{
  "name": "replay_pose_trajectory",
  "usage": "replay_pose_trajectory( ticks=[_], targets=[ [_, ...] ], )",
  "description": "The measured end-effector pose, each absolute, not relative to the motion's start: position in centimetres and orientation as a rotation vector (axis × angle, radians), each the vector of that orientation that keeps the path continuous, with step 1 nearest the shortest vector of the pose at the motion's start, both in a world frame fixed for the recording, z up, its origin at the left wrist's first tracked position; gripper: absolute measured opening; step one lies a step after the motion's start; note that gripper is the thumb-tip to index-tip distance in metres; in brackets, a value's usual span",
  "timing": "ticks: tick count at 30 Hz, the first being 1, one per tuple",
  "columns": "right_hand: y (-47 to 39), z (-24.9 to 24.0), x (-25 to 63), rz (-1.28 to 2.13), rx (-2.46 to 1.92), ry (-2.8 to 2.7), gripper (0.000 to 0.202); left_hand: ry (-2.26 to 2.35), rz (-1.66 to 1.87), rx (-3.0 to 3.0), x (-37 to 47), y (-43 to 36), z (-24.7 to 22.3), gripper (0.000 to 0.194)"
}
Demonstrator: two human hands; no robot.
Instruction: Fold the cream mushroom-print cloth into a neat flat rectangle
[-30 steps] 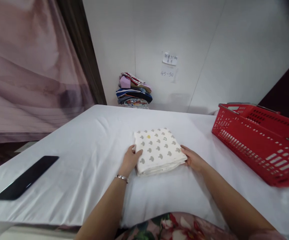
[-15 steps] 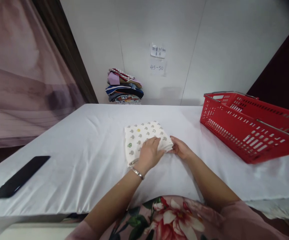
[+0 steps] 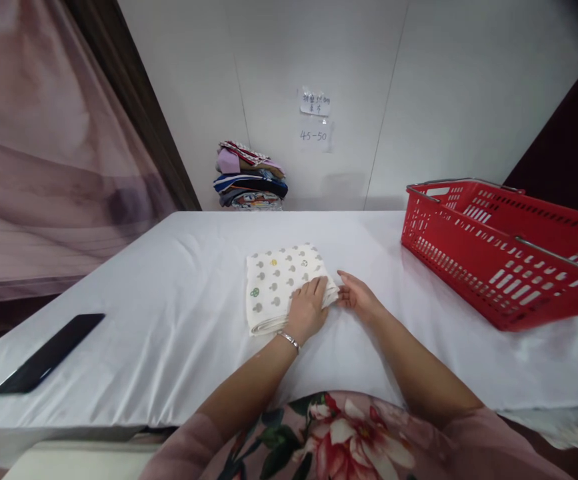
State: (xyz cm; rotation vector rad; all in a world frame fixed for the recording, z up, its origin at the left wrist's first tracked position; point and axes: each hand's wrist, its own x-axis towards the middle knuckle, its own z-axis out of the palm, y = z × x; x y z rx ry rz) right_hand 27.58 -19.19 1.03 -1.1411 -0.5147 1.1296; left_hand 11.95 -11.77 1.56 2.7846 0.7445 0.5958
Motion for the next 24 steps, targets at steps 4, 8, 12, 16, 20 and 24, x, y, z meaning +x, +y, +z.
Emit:
replay_pose_trajectory(
  ticks=[4, 8, 12, 16, 20, 24],
  targets=[
    [-19.2, 1.6, 27.2, 1.106, -1.119, -0.519, 0.048, 0.824, 0.631, 2.667, 11.9, -11.3, 1.0, 0.065],
    [-19.0, 1.6, 27.0, 1.119, -1.142, -0.485, 0.044, 0.895, 0.651, 2.588, 11.8, -11.0, 0.8, 0.058],
    [-18.9, 1.2, 27.0, 1.14, -1.247, -0.456, 0.048, 0.934, 0.646, 2.56, 11.7, -11.1, 1.0, 0.057],
    [-18.9, 1.0, 26.6, 1.223, -1.284, -0.503, 0.054, 0.906, 0.643, 2.6, 11.7, -11.5, 0.9, 0.057],
    [-18.8, 0.9, 26.1, 1.178, -1.282, -0.52, 0.06, 0.772, 0.668, 2.669, 11.8, -11.9, 0.7, 0.059],
    [-18.7, 0.9, 26.0, 1.115, -1.326, -0.529, 0.062, 0.759, 0.682, 2.681, 11.7, -12.0, 0.6, 0.06]
  ],
)
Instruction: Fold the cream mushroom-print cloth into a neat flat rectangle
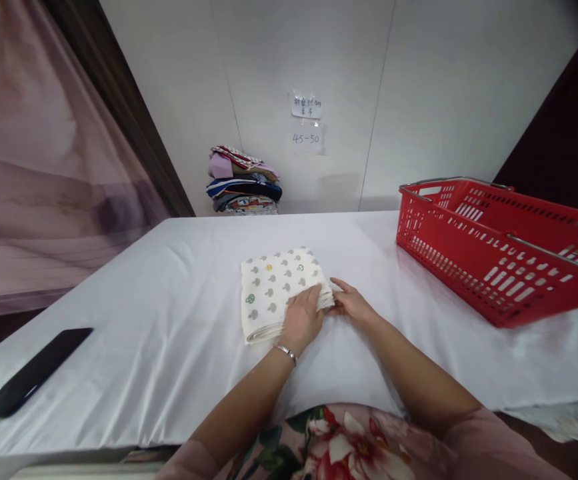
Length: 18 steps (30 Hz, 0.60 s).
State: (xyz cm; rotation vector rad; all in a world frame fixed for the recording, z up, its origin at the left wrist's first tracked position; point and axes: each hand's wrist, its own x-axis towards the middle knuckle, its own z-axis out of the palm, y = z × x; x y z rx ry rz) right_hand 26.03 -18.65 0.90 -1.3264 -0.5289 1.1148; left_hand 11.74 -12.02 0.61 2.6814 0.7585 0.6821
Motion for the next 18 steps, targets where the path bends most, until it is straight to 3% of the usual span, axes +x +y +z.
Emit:
replay_pose_trajectory(
  ticks=[18],
  targets=[
    [-18.81, 0.76, 26.29, 1.074, -1.339, -0.632, 0.068, 0.765, 0.77, 2.737, 11.67, -11.94, 0.16, 0.057]
  ],
)
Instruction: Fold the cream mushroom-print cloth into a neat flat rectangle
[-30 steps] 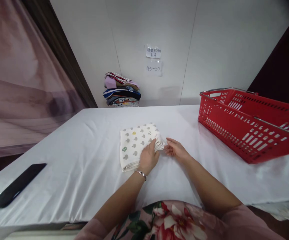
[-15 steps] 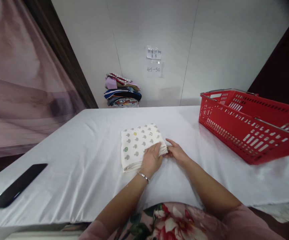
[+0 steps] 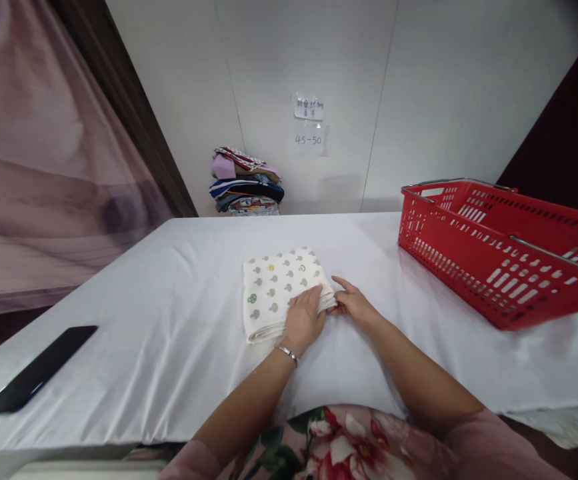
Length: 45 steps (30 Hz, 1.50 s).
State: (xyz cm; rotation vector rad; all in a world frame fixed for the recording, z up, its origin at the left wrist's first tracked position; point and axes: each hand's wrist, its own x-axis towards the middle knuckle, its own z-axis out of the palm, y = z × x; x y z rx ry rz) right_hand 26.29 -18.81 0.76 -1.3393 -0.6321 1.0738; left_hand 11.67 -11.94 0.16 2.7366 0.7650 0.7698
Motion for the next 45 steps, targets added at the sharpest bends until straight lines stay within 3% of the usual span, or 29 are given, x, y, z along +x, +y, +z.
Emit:
replay_pose_trajectory(
  ticks=[5, 13, 19, 27, 30, 34, 38, 41, 45],
  targets=[
    [-18.9, 0.6, 26.5, 1.119, -1.341, -0.605, 0.06, 0.72, 0.722, 2.754, 11.6, -12.1, 0.4, 0.055],
    [-19.2, 0.7, 26.2, 1.095, -1.421, -0.667, 0.073, 0.577, 0.674, 2.832, 10.9, -12.5, 0.3, 0.056],
    [-19.4, 1.0, 26.5, 1.104, -1.496, -0.657, 0.076, 0.594, 0.643, 2.916, 5.9, -11.8, 0.7, 0.044],
    [-19.6, 1.4, 26.3, 1.067, -1.667, -0.702, 0.075, 1.083, 0.859, 2.626, -3.5, -9.2, 0.7, 0.03],
    [-19.6, 1.2, 26.6, 0.945, -1.841, -0.83, 0.072, 1.275, 0.841, 2.354, -5.0, -9.0, 0.6, 0.032],
    [-19.9, 0.7, 27.0, 0.492, -2.025, -1.107, 0.065, 1.371, 0.777, 2.116, -5.1, -9.6, 0.7, 0.029],
    [-20.2, 0.6, 26.3, 0.104, -1.899, -1.364, 0.051, 1.298, 0.807, 2.071, -4.3, -10.4, 0.7, 0.035],
    [-20.2, 0.6, 25.3, 0.027, -1.742, -1.508, 0.041, 1.266, 0.802, 2.106, -3.6, -10.9, 0.8, 0.042],
    [-19.7, 0.3, 24.6, 0.071, -1.647, -1.678, 0.032, 1.372, 0.757, 2.155, -2.5, -11.5, 1.2, 0.036]
  ],
)
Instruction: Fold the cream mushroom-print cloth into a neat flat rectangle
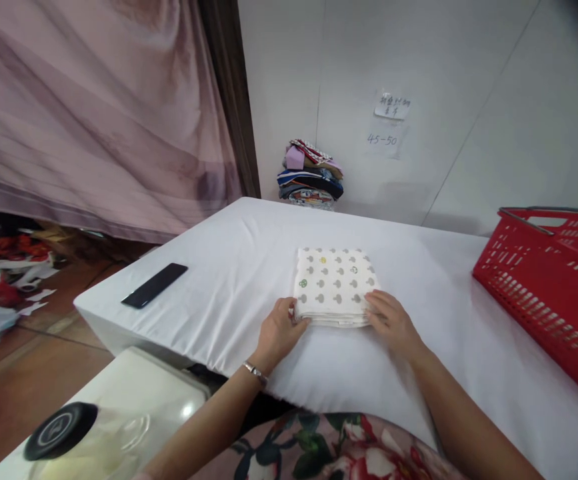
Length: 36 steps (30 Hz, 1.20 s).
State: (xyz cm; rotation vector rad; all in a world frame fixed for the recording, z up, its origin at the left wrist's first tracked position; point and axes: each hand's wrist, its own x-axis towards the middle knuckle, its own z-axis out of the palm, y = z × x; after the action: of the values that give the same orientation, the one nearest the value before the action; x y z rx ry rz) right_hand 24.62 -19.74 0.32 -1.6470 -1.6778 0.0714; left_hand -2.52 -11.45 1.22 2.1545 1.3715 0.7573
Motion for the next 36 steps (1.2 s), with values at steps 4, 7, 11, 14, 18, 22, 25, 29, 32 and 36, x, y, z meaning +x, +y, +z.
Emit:
replay_pose_trajectory(
  ticks=[4, 7, 11, 14, 18, 22, 25, 29, 32, 36],
  targets=[
    [-19.4, 0.1, 24.9, 0.114, -1.67, -1.77, 0.029, 1.488, 0.723, 2.128, -1.6, -11.6, 1.5, 0.026],
    [-19.4, 0.1, 25.0, 0.137, -1.702, -1.768, 0.031, 1.496, 0.719, 2.185, -1.3, -11.6, 1.4, 0.02],
    [-19.5, 0.1, 25.1, 0.151, -1.715, -1.757, 0.031, 1.472, 0.709, 2.262, -1.5, -11.5, 1.1, 0.017],
    [-19.4, 0.0, 25.1, 0.148, -1.703, -1.749, 0.031, 1.469, 0.68, 2.258, -1.6, -11.5, 1.3, 0.016],
    [-19.4, 0.0, 25.2, 0.16, -1.709, -1.748, 0.031, 1.497, 0.629, 2.282, -1.7, -11.5, 1.8, 0.015],
    [-19.5, 0.1, 25.3, 0.191, -1.78, -1.732, 0.028, 1.524, 0.574, 2.343, -1.8, -11.5, 2.1, 0.013],
    [-19.5, 0.0, 25.4, 0.21, -1.81, -1.703, 0.029, 1.506, 0.547, 2.346, -2.1, -11.3, 2.3, 0.013],
    [-19.4, -0.1, 25.5, 0.216, -1.799, -1.694, 0.029, 1.42, 0.497, 2.173, -2.8, -10.5, 2.9, 0.011],
    [-19.3, 0.0, 25.4, 0.265, -1.757, -1.647, 0.028, 1.296, 0.467, 1.971, -3.4, -9.5, 3.4, 0.006],
    [-18.8, 0.3, 25.7, 0.328, -1.714, -1.482, 0.027, 1.386, 0.562, 1.887, -3.0, -7.6, 3.6, 0.028]
  ],
)
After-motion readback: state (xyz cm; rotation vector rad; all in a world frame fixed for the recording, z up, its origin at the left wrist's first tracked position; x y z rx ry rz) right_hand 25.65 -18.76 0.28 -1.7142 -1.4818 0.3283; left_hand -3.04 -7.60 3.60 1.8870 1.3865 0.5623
